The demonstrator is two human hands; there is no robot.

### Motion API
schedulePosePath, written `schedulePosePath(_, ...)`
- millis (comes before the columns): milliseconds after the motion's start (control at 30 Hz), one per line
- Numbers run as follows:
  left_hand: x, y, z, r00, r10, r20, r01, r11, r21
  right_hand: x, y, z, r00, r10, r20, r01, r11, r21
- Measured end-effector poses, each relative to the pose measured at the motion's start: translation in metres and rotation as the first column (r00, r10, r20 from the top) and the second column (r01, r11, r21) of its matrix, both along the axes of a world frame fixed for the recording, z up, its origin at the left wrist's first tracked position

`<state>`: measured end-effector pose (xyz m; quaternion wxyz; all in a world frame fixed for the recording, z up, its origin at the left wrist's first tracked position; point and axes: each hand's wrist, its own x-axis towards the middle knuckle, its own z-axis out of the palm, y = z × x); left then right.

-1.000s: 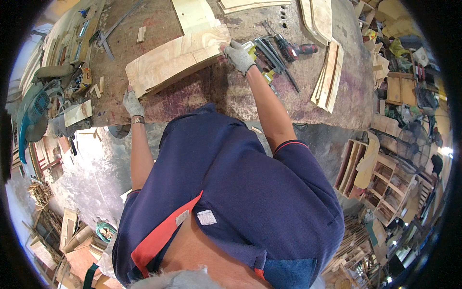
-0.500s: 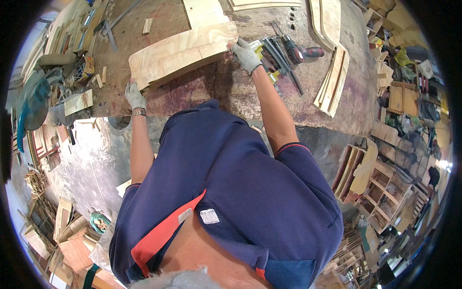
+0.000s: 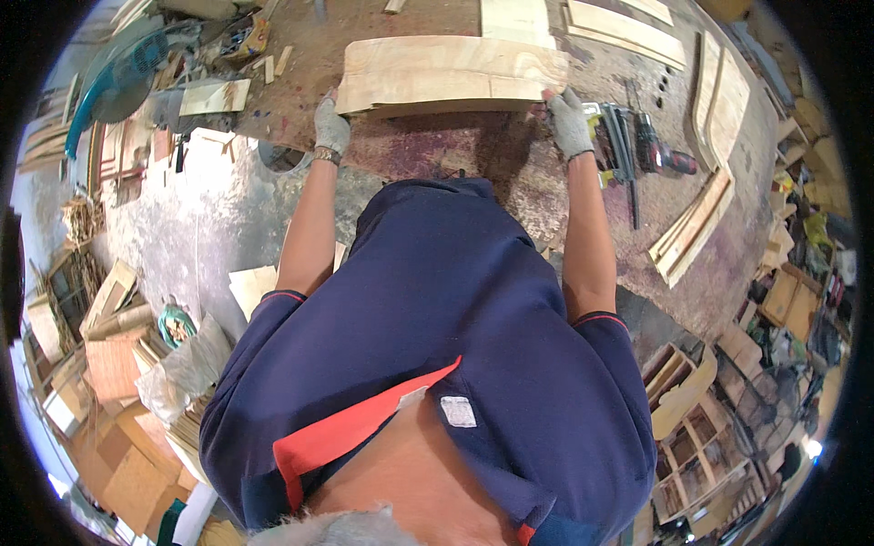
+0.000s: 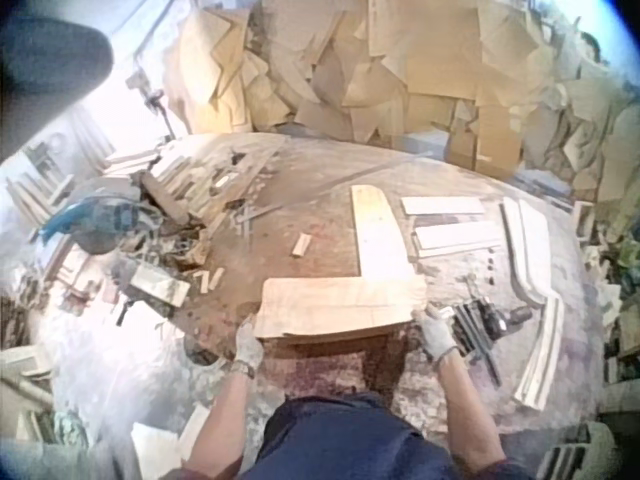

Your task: The person assembles curved wooden pieces on a workbench using a nail gun, then cuts small wooden strips with a miter saw and attaches them to the assembly. The person handles wood pieces, a nail gun, and a miter saw throughout the task.

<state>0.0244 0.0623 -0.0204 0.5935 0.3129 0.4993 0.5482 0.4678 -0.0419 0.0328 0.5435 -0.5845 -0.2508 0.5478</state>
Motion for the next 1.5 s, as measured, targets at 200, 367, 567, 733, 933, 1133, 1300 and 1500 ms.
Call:
schedulePosePath(200, -0.009, 0.005, 0.001, 0.981, -0.030, 0.194, 0.053, 0.992, -0.117, 0.003, 0.002, -0.004, 0.998, -0.011, -0.056, 0.011, 1.000, -0.003)
schedulePosePath(367, -0.011, 0.009, -0.006, 0.971, -0.052, 0.231, 0.092, 0.982, -0.168, 0.004, 0.002, -0.004, 0.998, -0.020, -0.052, 0.018, 0.999, -0.026)
schedulePosePath(567, -0.019, 0.009, -0.010, 0.982, -0.167, 0.089, 0.175, 0.981, -0.083, 0.002, 0.002, -0.003, 0.999, -0.032, -0.024, 0.031, 0.998, -0.048)
schedulePosePath(733, -0.007, 0.004, 0.010, 0.976, -0.041, 0.216, 0.077, 0.984, -0.161, 0.006, 0.004, -0.007, 0.999, -0.024, -0.034, 0.022, 0.999, -0.045)
schedulePosePath(933, 0.003, 0.000, 0.037, 0.942, 0.053, 0.332, 0.034, 0.967, -0.251, 0.009, 0.006, -0.012, 0.999, -0.013, -0.044, 0.011, 0.999, -0.048)
schedulePosePath(1133, -0.001, 0.005, 0.021, 0.947, 0.072, 0.312, 0.011, 0.966, -0.258, 0.008, 0.005, -0.012, 0.997, -0.014, -0.070, 0.013, 1.000, -0.017)
schedulePosePath(1300, -0.006, 0.006, 0.009, 0.945, 0.048, 0.325, 0.033, 0.971, -0.238, 0.008, 0.003, -0.011, 0.998, -0.024, -0.052, 0.021, 0.999, -0.045)
schedulePosePath(1500, -0.001, 0.005, 0.018, 0.970, 0.049, 0.236, 0.009, 0.971, -0.238, 0.005, 0.002, -0.009, 1.000, 0.004, -0.025, -0.005, 1.000, -0.030)
